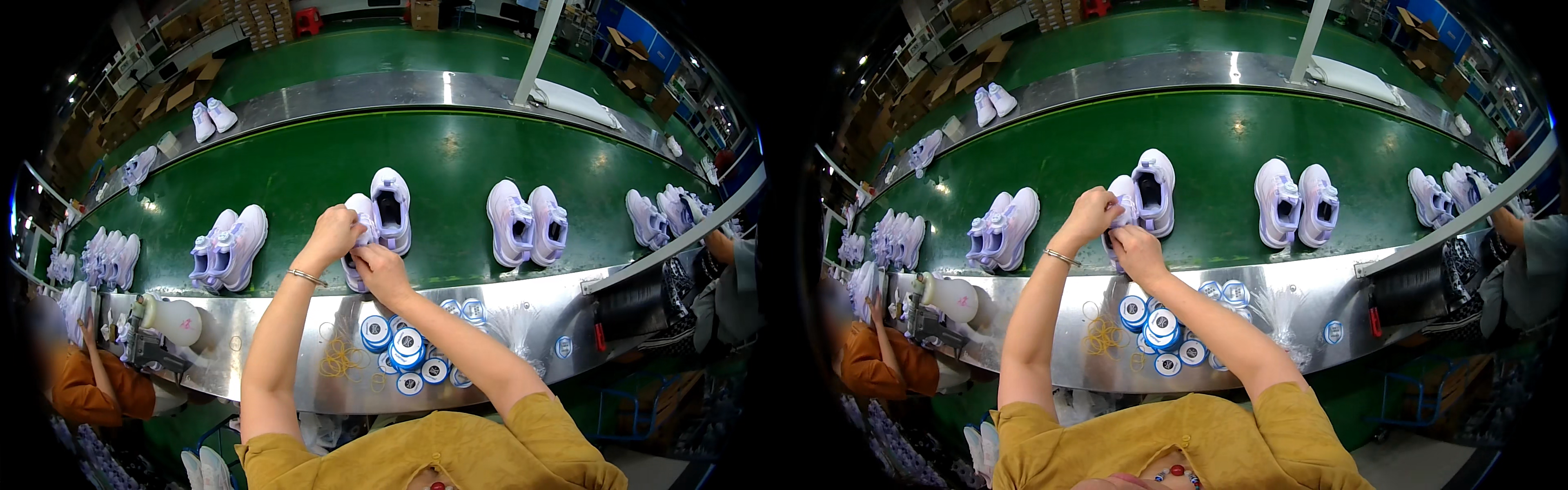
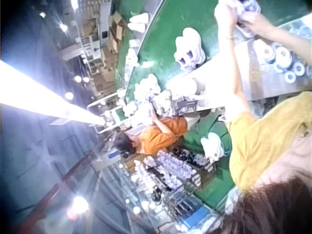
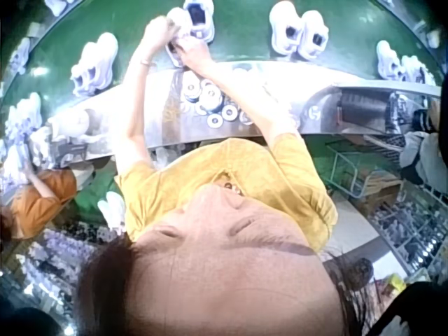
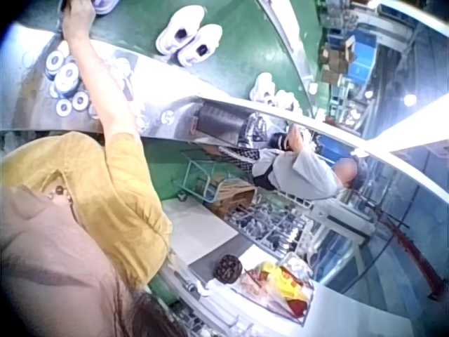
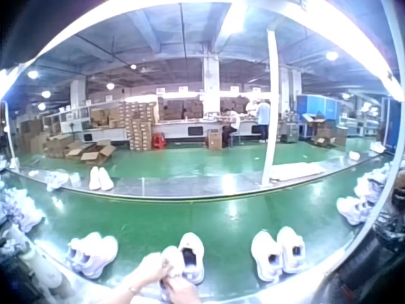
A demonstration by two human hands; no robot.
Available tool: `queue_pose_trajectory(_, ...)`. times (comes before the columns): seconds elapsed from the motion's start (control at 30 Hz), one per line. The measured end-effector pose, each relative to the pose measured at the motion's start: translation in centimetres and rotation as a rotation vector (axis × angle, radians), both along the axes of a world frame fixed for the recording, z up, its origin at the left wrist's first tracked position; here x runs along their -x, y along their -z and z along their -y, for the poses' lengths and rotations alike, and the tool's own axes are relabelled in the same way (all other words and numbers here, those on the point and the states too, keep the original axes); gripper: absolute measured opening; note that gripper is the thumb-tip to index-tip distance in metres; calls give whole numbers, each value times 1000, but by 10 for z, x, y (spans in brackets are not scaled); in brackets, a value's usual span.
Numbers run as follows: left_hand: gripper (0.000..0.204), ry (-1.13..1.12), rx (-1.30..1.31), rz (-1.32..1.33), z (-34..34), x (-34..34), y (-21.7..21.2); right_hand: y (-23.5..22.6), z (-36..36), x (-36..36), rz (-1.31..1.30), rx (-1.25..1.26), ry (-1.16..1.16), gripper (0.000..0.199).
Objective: The person attaches circular tags to pairs of white sneakers on a moving conveyor belt. They pick up a tag, place it on the shoe tongue, and secure it with a rubber band. The process repeats for multiple pairs as they move along the line.
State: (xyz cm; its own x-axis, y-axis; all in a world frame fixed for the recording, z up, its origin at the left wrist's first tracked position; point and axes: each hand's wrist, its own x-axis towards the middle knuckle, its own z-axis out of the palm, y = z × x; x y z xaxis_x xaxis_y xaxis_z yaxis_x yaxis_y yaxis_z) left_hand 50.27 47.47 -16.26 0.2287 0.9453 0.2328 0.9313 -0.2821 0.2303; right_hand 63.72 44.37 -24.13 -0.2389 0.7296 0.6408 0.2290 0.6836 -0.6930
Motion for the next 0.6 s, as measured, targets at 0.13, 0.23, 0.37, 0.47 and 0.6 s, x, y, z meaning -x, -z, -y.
queue_pose_trajectory(0.13,23,238,9,302,-2,12,0,-2,3,3,-81,91,-20,10)
queue_pose_trajectory(0.23,21,-187,122,209,2,0,-11,1,2,4,-86,114,-13,9)
queue_pose_trajectory(0.37,20,-190,181,-66,1,-12,-13,5,-1,4,-57,117,-25,9)
queue_pose_trajectory(0.47,19,86,78,47,0,8,-6,7,-2,6,-48,101,-44,10)
queue_pose_trajectory(0.6,26,-34,44,428,7,16,-6,4,-8,-2,-155,183,-124,8)
